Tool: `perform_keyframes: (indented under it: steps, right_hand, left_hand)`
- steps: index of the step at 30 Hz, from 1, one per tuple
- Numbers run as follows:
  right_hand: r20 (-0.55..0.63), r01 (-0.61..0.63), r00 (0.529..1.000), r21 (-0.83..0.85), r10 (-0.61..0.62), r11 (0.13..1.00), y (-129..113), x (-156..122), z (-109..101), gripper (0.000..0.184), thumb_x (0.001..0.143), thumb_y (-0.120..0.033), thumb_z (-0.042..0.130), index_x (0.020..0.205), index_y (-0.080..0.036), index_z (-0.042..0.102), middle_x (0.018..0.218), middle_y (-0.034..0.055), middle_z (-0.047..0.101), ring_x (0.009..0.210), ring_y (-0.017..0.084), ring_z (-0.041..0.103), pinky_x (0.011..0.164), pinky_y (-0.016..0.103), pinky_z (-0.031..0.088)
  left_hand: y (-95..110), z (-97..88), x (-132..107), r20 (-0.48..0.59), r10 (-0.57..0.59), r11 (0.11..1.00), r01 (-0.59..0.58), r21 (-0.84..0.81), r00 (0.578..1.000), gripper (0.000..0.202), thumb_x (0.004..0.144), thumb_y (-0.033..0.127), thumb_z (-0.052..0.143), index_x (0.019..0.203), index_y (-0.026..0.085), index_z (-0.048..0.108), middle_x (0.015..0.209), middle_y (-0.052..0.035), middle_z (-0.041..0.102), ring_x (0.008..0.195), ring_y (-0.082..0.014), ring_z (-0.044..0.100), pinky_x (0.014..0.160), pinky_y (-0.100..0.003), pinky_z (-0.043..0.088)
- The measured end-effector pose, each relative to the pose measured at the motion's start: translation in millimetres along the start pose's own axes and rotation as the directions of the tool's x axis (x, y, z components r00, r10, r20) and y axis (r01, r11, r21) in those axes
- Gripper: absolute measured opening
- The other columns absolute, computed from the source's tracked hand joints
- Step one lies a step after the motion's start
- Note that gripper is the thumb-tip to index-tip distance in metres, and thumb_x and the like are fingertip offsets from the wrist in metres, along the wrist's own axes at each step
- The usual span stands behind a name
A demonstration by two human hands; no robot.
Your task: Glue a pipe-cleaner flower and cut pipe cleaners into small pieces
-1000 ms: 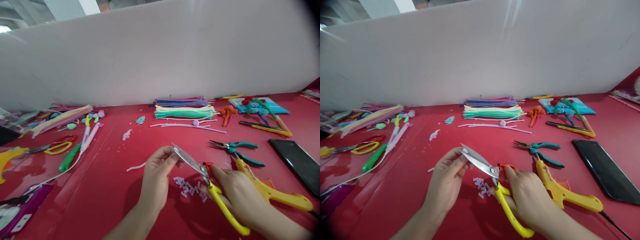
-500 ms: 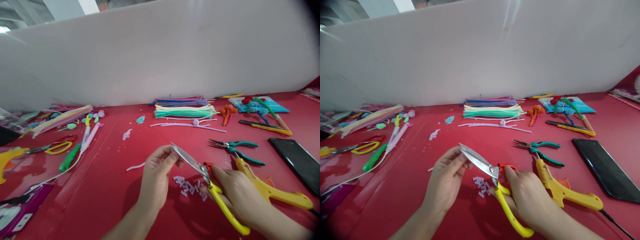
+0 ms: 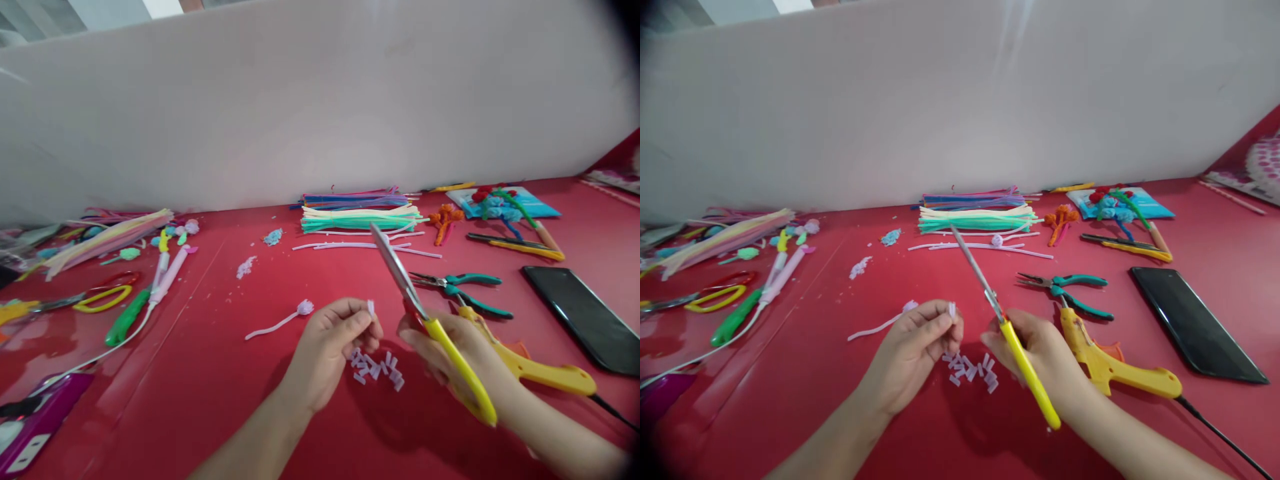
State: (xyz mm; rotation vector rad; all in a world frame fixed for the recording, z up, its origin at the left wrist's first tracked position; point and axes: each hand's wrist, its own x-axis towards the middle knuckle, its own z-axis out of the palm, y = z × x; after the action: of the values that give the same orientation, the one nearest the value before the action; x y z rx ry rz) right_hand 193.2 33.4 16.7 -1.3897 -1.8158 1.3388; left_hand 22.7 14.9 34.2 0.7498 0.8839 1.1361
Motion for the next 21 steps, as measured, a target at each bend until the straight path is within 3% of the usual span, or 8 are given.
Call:
perform_keyframes:
  steps: [3,9,12,17,21]
  right_hand:
    - [-0.028,-0.017,0.999,0.204,0.023,0.979,-2.8,-0.3,-1.9,0.025,0.075,-0.043,0.047,0.085,-0.020,0.049,0.041,-0.0079,0.041,0.035,0.008,0.039,0.035,0.019,0.031]
    - [0.025,-0.014,1.000,0.244,0.008,0.970,-11.6,-5.1,-6.1,0.014,0.075,-0.033,0.047,0.072,-0.019,0.049,0.037,-0.0081,0.044,0.033,0.007,0.040,0.035,0.017,0.033]
    - [0.018,-0.019,1.000,0.239,0.015,0.971,-13.8,-6.4,-5.0,0.008,0.073,-0.027,0.048,0.070,-0.019,0.048,0.039,-0.0088,0.044,0.033,0.005,0.039,0.034,0.015,0.031]
    - [-0.009,0.023,1.000,0.191,-0.022,0.981,-9.0,-5.4,-1.7,0.006,0.074,-0.024,0.046,0.071,-0.019,0.048,0.044,-0.0087,0.041,0.035,0.004,0.037,0.035,0.015,0.029]
    - [-0.026,0.087,0.996,0.005,-0.087,0.996,-5.3,-3.3,-4.2,0.014,0.075,-0.032,0.046,0.071,-0.019,0.045,0.052,-0.0066,0.042,0.043,0.006,0.038,0.041,0.018,0.029]
  left_hand:
    - [-10.2,5.8,0.6,0.078,-0.130,0.990,0.126,0.058,0.988,0.014,0.076,0.025,0.052,0.072,0.012,0.056,0.065,-0.0032,0.055,0.054,-0.0077,0.048,0.053,-0.020,0.036]
    - [-20.1,12.9,0.3,0.095,-0.201,0.978,0.193,0.082,0.975,0.016,0.074,0.026,0.053,0.076,0.011,0.057,0.064,-0.0037,0.055,0.053,-0.0082,0.048,0.053,-0.020,0.037]
    - [-20.2,14.8,0.1,0.076,-0.193,0.974,0.181,0.139,0.978,0.016,0.074,0.026,0.052,0.076,0.011,0.058,0.063,-0.0033,0.056,0.054,-0.0090,0.049,0.053,-0.021,0.038]
    - [-20.3,16.1,-0.5,-0.059,-0.088,0.942,0.103,0.320,0.994,0.013,0.069,0.025,0.058,0.072,0.013,0.060,0.059,-0.0022,0.058,0.053,-0.0097,0.050,0.052,-0.021,0.039]
    - [-20.4,12.6,0.1,-0.091,-0.055,0.954,0.080,0.290,0.994,0.011,0.068,0.024,0.059,0.071,0.013,0.060,0.058,-0.0015,0.058,0.053,-0.0092,0.051,0.053,-0.020,0.040]
